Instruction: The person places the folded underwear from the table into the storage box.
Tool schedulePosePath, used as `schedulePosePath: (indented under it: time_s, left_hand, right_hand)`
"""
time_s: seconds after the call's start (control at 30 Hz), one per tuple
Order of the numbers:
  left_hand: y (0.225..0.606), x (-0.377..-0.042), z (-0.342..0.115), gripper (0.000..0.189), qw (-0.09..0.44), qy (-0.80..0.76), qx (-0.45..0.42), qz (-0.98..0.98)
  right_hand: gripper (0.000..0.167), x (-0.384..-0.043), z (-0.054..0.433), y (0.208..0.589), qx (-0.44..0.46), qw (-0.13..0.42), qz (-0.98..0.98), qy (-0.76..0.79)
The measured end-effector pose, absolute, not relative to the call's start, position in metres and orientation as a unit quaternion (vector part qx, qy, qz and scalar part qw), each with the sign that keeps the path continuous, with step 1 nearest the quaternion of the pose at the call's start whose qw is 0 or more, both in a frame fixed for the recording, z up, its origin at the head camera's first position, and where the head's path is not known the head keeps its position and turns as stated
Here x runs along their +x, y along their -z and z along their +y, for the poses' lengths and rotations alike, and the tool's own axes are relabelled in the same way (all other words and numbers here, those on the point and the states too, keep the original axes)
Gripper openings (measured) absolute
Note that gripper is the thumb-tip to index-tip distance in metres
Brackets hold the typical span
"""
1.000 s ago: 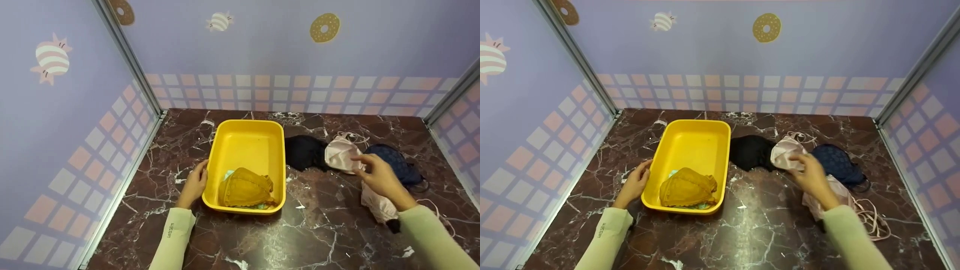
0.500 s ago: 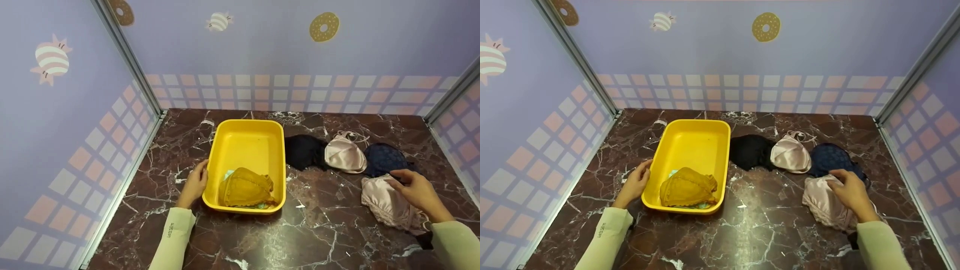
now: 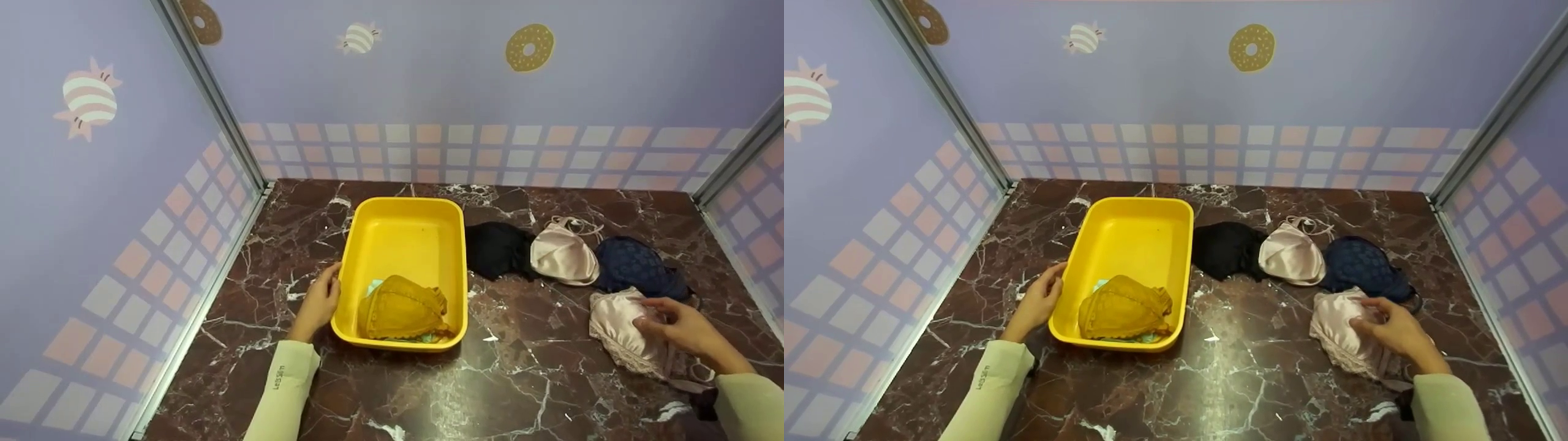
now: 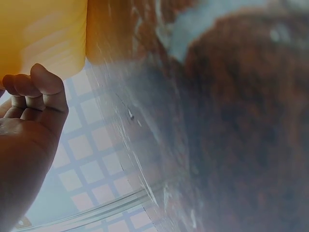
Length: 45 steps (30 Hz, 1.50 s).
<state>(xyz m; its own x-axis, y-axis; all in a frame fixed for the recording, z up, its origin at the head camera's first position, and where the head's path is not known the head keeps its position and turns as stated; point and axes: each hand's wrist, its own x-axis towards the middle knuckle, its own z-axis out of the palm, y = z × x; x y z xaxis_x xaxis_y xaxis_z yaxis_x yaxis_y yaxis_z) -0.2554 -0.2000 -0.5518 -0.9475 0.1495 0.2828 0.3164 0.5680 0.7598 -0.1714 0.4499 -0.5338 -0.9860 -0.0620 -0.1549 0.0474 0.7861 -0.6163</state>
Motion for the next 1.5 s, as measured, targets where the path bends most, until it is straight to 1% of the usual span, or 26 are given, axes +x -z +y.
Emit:
schedulePosePath:
  time_s: [0.17,0.53,0.73,1.13,1.27,1.5]
  left_hand:
    - [0.552,-0.255,-0.200,0.037,0.094,0.447,-0.136,-0.879]
    - [0.553,-0.255,-0.199,0.037,0.091,0.442,-0.127,-0.883]
    - [0.552,-0.254,-0.199,0.037,0.091,0.443,-0.122,-0.883]
    - [0.553,-0.254,-0.200,0.037,0.100,0.449,-0.131,-0.878]
    - [0.553,-0.254,-0.200,0.037,0.099,0.448,-0.131,-0.879]
    - [0.553,-0.255,-0.200,0.037,0.098,0.448,-0.128,-0.879]
  right_hand:
    - [0.070,-0.169,0.447,0.537,0.008,0.094,0.936,0.339]
    - [0.067,-0.164,0.441,0.544,0.011,0.102,0.931,0.351]
    - [0.065,-0.163,0.438,0.547,0.009,0.079,0.935,0.345]
    - [0.066,-0.162,0.431,0.552,0.015,0.037,0.936,0.350]
    - [0.063,-0.161,0.431,0.554,0.011,0.010,0.938,0.345]
    - [0.050,-0.161,0.429,0.553,-0.002,-0.046,0.930,0.365]
